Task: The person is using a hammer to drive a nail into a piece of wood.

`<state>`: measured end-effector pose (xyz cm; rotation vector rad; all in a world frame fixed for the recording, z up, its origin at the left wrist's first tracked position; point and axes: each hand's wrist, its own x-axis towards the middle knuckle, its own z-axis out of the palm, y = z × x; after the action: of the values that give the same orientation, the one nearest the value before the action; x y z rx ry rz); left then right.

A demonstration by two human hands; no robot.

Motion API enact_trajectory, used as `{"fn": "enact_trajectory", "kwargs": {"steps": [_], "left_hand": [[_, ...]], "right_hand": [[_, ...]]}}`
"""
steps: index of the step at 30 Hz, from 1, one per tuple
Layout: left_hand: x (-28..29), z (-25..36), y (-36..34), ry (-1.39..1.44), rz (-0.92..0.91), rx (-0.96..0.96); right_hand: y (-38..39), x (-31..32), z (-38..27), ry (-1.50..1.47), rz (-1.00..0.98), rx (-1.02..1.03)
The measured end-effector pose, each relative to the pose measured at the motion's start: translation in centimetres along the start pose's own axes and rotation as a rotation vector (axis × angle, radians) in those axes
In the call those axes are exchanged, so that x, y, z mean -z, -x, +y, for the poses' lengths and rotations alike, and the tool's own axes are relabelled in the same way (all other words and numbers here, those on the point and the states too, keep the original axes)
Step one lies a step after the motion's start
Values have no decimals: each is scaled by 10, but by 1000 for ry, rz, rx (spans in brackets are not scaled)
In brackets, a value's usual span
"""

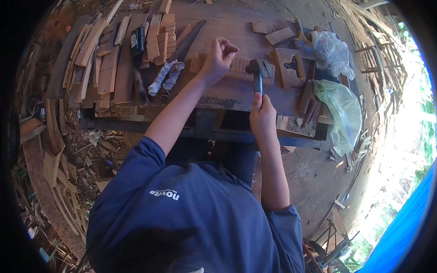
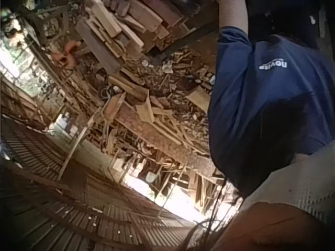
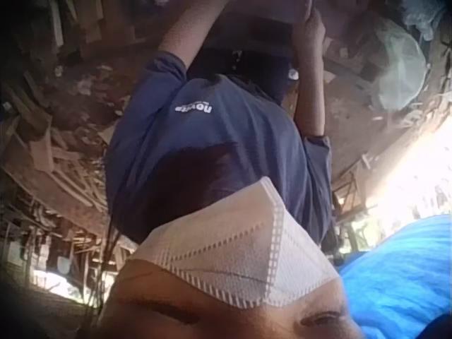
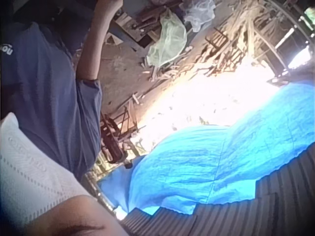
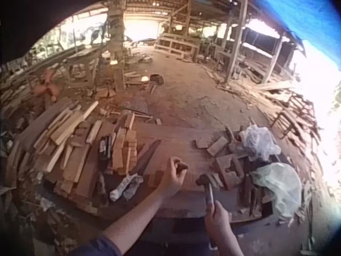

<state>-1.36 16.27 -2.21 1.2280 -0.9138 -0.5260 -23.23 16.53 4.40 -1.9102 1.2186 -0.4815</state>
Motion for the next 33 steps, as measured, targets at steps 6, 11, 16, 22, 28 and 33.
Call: {"fn": "enact_trajectory", "kwargs": {"steps": [6, 11, 16, 22, 28, 33], "left_hand": [[4, 1, -1, 128, 41, 125], [2, 3, -3, 144, 13, 132], [5, -3, -5, 184, 28, 146], [-27, 11, -22, -224, -76, 108], [-108, 10, -59, -633, -339, -267], [-148, 10, -88, -933, -603, -339]], "right_hand": [[5, 7, -15, -97, 28, 32], [8, -2, 3, -36, 84, 68], [31, 5, 15, -450, -25, -77], [54, 21, 79, -642, 169, -59], [50, 20, 108, -874, 226, -107], [46, 22, 102, -897, 238, -140]]}}
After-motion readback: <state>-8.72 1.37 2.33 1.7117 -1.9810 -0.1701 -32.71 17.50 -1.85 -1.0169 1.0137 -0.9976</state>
